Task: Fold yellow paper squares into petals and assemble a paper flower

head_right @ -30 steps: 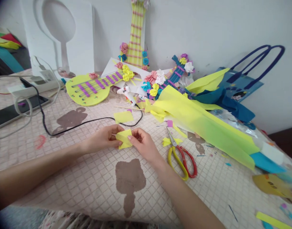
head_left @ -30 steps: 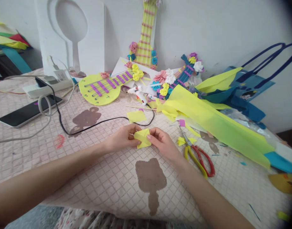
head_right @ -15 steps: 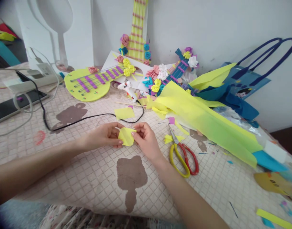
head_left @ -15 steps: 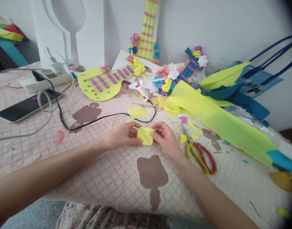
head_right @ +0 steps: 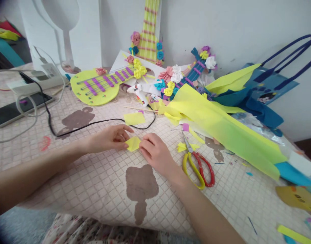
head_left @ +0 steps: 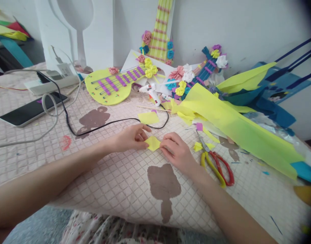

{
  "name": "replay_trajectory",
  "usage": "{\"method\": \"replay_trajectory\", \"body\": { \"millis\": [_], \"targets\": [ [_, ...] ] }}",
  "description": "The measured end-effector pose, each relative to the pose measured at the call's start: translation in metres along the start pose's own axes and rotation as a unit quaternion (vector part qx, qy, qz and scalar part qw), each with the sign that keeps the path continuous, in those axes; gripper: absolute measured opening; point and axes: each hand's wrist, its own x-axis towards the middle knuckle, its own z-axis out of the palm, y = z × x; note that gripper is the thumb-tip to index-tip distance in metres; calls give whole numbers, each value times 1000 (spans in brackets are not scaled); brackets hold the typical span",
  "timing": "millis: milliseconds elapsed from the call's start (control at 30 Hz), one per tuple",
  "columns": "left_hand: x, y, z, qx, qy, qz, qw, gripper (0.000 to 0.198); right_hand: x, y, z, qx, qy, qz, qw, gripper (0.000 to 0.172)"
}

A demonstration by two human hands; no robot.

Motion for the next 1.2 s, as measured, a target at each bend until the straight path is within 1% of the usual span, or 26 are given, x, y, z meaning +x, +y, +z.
{"method": "replay_trajectory", "body": {
  "millis": [33,67,100,133,200,267,400,500,667,833,967,1200],
  "targets": [
    [-1,0,1,64,45,39,996,40,0,0,1,0,-14,7,1000,13],
    [-2,0,2,128,78,79,985,37,-1,0,2,0,-31,16,999,13],
    [-4,1,3,183,88,114,973,32,-1,0,2,3,-49,24,998,13],
    [-5,2,5,224,79,141,961,28,-1,0,3,8,-67,32,997,13],
    [-8,3,10,262,38,164,950,20,-2,1,3,23,-91,47,994,12],
    [-9,3,15,268,13,165,949,12,-2,2,3,36,-99,61,993,12],
    [-9,-2,19,275,3,176,945,2,-2,3,3,68,-96,86,989,12],
    [-8,-3,19,280,9,177,944,4,-2,3,4,83,-88,101,987,12],
    [-9,-2,20,269,37,157,950,8,-1,0,5,102,-71,135,983,10],
    [-9,0,23,255,57,127,957,7,-1,-1,7,102,-64,144,982,11],
    [-9,-1,24,261,74,119,955,9,-1,-2,8,88,-64,147,983,11],
    [-9,-1,24,253,70,118,958,8,-2,-3,11,77,-60,153,983,12]
  ]
}}
